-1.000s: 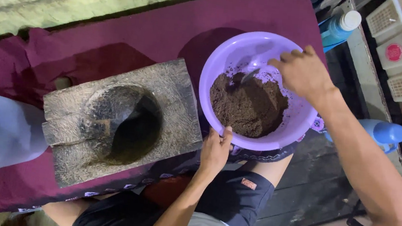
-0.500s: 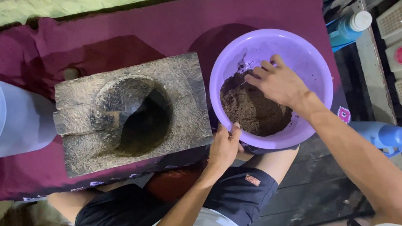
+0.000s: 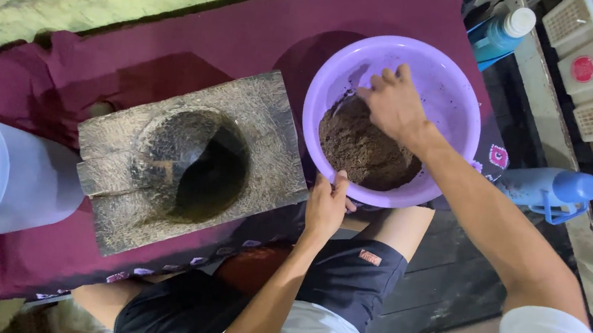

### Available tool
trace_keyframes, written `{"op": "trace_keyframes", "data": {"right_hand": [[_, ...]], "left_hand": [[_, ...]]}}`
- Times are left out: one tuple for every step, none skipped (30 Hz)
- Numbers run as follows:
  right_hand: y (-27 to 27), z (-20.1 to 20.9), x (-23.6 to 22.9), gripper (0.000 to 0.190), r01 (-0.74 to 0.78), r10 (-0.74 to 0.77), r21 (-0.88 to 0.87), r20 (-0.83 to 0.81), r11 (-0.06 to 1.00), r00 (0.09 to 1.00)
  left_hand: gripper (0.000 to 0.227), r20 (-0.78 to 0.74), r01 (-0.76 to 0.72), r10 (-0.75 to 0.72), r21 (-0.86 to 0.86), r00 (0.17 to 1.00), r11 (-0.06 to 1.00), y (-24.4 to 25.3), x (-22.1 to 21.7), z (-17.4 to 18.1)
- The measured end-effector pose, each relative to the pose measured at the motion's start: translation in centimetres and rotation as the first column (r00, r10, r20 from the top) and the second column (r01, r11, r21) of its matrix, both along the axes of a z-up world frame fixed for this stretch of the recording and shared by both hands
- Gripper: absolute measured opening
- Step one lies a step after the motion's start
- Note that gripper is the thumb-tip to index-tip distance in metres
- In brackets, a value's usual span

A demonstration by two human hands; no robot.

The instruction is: The person is preparing soil by transferring it between a bucket, a mortar, and a bowl, then mixing it thoroughly using a spoon and their hands.

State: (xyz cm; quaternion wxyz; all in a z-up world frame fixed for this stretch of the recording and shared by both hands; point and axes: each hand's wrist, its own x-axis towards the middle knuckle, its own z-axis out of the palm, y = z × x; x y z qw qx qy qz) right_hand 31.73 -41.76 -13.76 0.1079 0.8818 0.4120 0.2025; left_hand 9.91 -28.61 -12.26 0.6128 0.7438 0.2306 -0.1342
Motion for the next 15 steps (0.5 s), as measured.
{"op": "trace_keyframes", "data": {"right_hand": [[-0.1, 0.8, -0.9, 0.021, 0.000, 0.000, 0.003, 0.002, 1.000, 1.000], [-0.4, 1.7, -1.8, 0.025, -0.025, 0.023, -0.055, -0.031, 0.998, 0.999], [-0.7, 2.5, -2.7, 0.030, -0.050, 0.043, -0.111, -0.066, 0.993, 0.997], [-1.0, 4.2, -3.5, 0.030, -0.043, 0.036, -0.112, -0.061, 0.993, 0.997], [-1.4, 5.8, -4.3, 0.030, -0.046, 0.039, -0.137, -0.058, 0.990, 0.998], [-1.7, 7.4, -5.2, 0.031, -0.051, 0.042, -0.162, -0.059, 0.985, 0.997], [-2.3, 8.1, -5.0, 0.031, -0.043, 0.034, -0.163, -0.058, 0.986, 0.998], [-2.9, 8.9, -4.9, 0.027, 0.029, -0.037, -0.171, -0.042, 0.985, 0.998], [-3.5, 9.6, -4.7, 0.024, 0.101, -0.107, -0.177, -0.025, 0.979, 0.994], [-4.9, 7.7, -3.3, 0.024, 0.105, -0.112, -0.181, -0.028, 0.978, 0.993], [-6.4, 5.8, -1.9, 0.020, 0.154, -0.143, -0.162, 0.081, 0.975, 0.986], [-7.8, 3.9, -0.4, 0.017, 0.205, -0.177, -0.134, 0.193, 0.970, 0.965], [-7.6, 4.0, -0.3, 0.017, 0.211, -0.183, -0.134, 0.195, 0.968, 0.963], [-7.2, 4.1, -0.2, 0.023, 0.386, -0.383, -0.208, 0.057, 0.899, 0.922], [-6.9, 4.2, 0.0, 0.031, 0.532, -0.573, -0.299, -0.062, 0.792, 0.817]], "left_hand": [[0.036, 0.002, 0.000, 0.000, 0.003, 1.000, 1.000, 0.2, -0.1, 0.3], [0.036, 0.008, -0.003, 0.003, -0.007, 1.000, 1.000, 0.2, -0.1, 0.6], [0.036, 0.014, -0.006, 0.006, -0.017, 1.000, 1.000, 0.2, 0.0, 0.8], [0.036, 0.018, 0.002, -0.002, -0.018, 1.000, 1.000, 0.2, 0.0, 1.2], [0.037, 0.016, -0.002, 0.002, -0.016, 1.000, 1.000, 0.2, 0.0, 1.6], [0.039, 0.011, -0.006, 0.006, -0.014, 1.000, 1.000, 0.1, -0.1, 1.9], [0.039, 0.012, 0.001, -0.001, -0.015, 1.000, 1.000, 0.1, 0.0, 1.5], [0.037, 0.018, -0.007, 0.007, -0.013, 1.000, 1.000, 0.0, 0.1, 1.2], [0.036, 0.025, -0.015, 0.015, -0.010, 1.000, 1.000, 0.0, 0.2, 0.8], [0.036, 0.022, -0.011, 0.011, -0.014, 1.000, 1.000, -0.2, 0.2, 0.8], [0.038, 0.016, -0.054, 0.054, -0.024, 0.998, 0.998, -0.4, 0.1, 0.9], [0.039, 0.013, -0.094, 0.094, -0.031, 0.995, 0.995, -0.5, 0.3, 1.0], [0.039, 0.015, -0.087, 0.087, -0.032, 0.996, 0.996, -0.5, 0.2, 1.0], [0.042, 0.007, -0.078, 0.078, -0.017, 0.997, 0.997, -0.5, 0.2, 1.1], [0.044, -0.001, -0.070, 0.070, -0.001, 0.998, 0.998, -0.4, 0.2, 1.2]]}}
